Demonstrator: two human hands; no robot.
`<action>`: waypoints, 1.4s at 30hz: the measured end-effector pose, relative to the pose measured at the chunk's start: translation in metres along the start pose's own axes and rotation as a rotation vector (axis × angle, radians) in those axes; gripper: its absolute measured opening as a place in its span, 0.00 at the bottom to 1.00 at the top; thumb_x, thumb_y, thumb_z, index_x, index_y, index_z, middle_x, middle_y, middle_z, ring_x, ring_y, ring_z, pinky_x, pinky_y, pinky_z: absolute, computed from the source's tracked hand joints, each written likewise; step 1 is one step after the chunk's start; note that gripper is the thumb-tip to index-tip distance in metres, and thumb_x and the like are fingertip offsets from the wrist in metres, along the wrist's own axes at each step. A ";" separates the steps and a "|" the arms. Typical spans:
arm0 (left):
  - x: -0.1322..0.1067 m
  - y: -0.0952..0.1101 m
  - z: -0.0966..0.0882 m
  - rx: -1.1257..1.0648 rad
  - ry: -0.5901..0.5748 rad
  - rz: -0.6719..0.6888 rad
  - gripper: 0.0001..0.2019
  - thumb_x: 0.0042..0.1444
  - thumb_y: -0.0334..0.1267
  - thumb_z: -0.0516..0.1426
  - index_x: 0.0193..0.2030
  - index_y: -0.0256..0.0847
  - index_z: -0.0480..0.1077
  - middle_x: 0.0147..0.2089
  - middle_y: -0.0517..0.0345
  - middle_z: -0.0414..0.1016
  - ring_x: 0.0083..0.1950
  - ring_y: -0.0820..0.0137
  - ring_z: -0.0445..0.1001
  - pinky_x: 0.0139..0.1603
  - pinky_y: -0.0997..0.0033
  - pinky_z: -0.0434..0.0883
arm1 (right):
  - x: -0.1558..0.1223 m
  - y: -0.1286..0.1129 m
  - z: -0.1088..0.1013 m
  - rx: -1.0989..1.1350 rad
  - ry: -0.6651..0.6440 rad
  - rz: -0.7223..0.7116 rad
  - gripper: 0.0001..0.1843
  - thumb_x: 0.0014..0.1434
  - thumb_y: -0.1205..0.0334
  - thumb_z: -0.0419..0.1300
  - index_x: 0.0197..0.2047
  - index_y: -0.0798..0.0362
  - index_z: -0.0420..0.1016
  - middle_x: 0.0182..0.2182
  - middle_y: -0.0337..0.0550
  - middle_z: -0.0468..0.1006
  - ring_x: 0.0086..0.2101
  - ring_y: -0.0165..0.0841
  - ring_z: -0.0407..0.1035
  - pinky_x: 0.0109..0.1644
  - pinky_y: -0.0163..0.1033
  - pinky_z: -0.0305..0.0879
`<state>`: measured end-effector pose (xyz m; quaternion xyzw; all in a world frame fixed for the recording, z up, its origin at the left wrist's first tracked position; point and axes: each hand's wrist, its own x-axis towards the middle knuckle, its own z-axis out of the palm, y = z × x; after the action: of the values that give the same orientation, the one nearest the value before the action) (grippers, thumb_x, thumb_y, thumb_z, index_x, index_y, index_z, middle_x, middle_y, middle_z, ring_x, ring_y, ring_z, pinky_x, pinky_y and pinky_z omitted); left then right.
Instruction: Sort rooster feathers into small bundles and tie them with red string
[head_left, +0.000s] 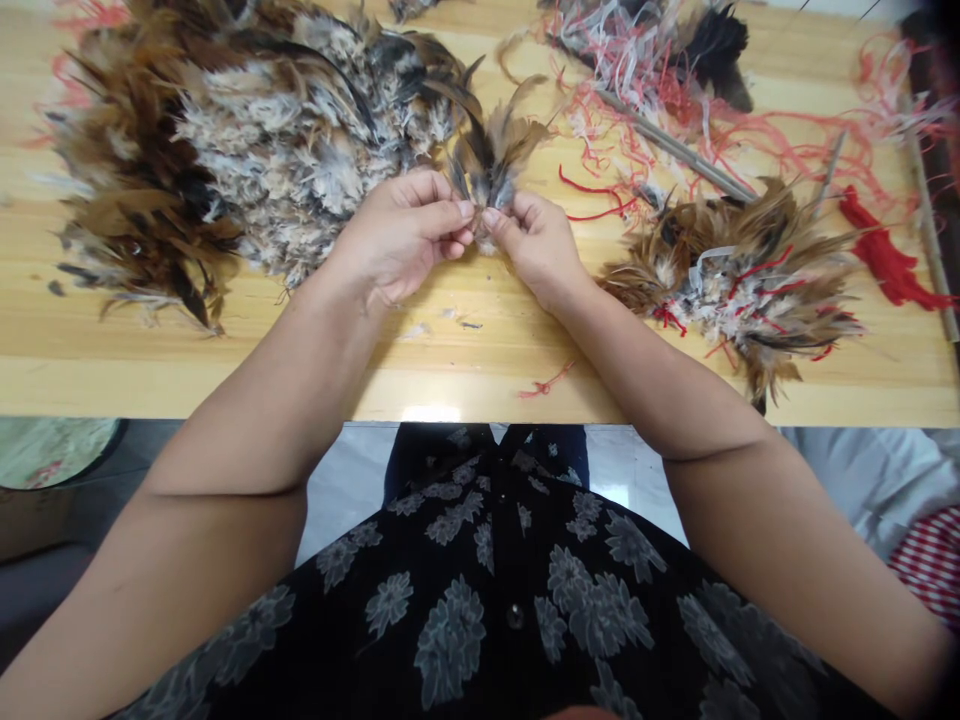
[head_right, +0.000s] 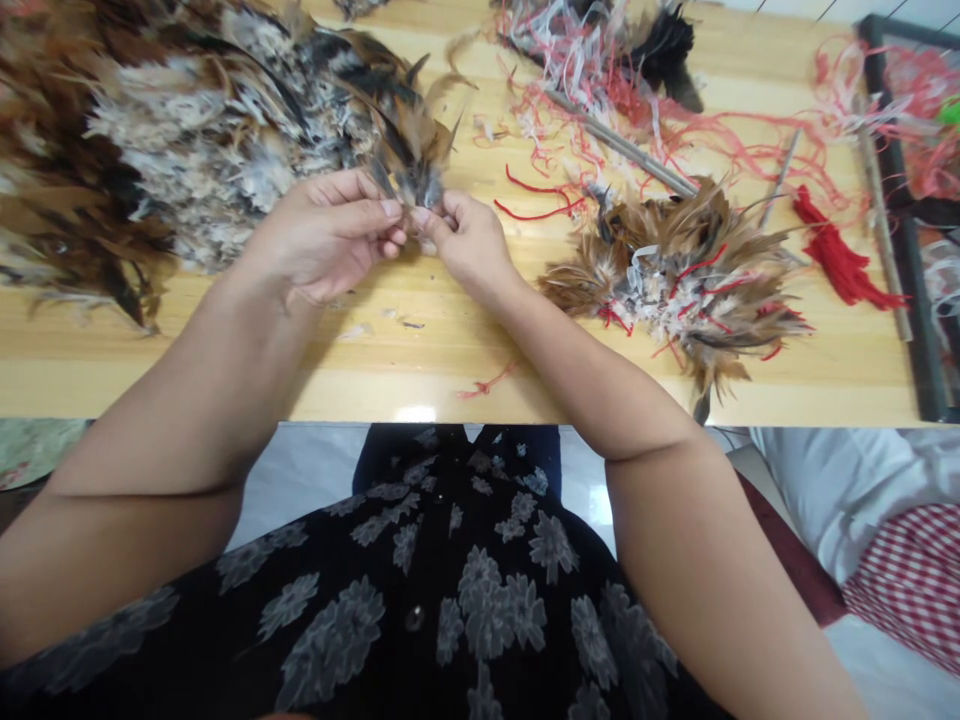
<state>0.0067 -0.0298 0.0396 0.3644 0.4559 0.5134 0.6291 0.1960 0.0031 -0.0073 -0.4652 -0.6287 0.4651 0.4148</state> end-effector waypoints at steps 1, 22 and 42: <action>0.000 -0.001 0.000 -0.006 0.002 0.000 0.26 0.73 0.20 0.81 0.32 0.43 0.74 0.31 0.61 0.81 0.31 0.69 0.87 0.32 0.78 0.79 | 0.000 -0.001 0.000 0.009 -0.007 -0.004 0.38 0.78 0.38 0.83 0.34 0.45 0.63 0.31 0.33 0.64 0.38 0.32 0.63 0.44 0.40 0.62; -0.002 -0.008 0.001 -0.023 -0.016 0.038 0.24 0.66 0.30 0.88 0.39 0.48 0.78 0.37 0.61 0.86 0.43 0.63 0.92 0.36 0.75 0.83 | -0.001 0.002 -0.003 0.107 -0.054 0.013 0.37 0.74 0.32 0.85 0.32 0.48 0.72 0.30 0.34 0.67 0.36 0.31 0.61 0.42 0.39 0.62; -0.007 0.003 0.005 0.087 -0.024 0.073 0.23 0.68 0.18 0.82 0.35 0.46 0.79 0.33 0.62 0.83 0.38 0.67 0.84 0.40 0.69 0.79 | -0.005 -0.003 -0.005 0.168 -0.131 0.005 0.35 0.70 0.36 0.89 0.35 0.48 0.74 0.31 0.35 0.73 0.38 0.32 0.67 0.43 0.37 0.70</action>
<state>0.0097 -0.0363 0.0457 0.4139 0.4567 0.5113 0.5989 0.2015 -0.0008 -0.0035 -0.3991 -0.6119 0.5465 0.4094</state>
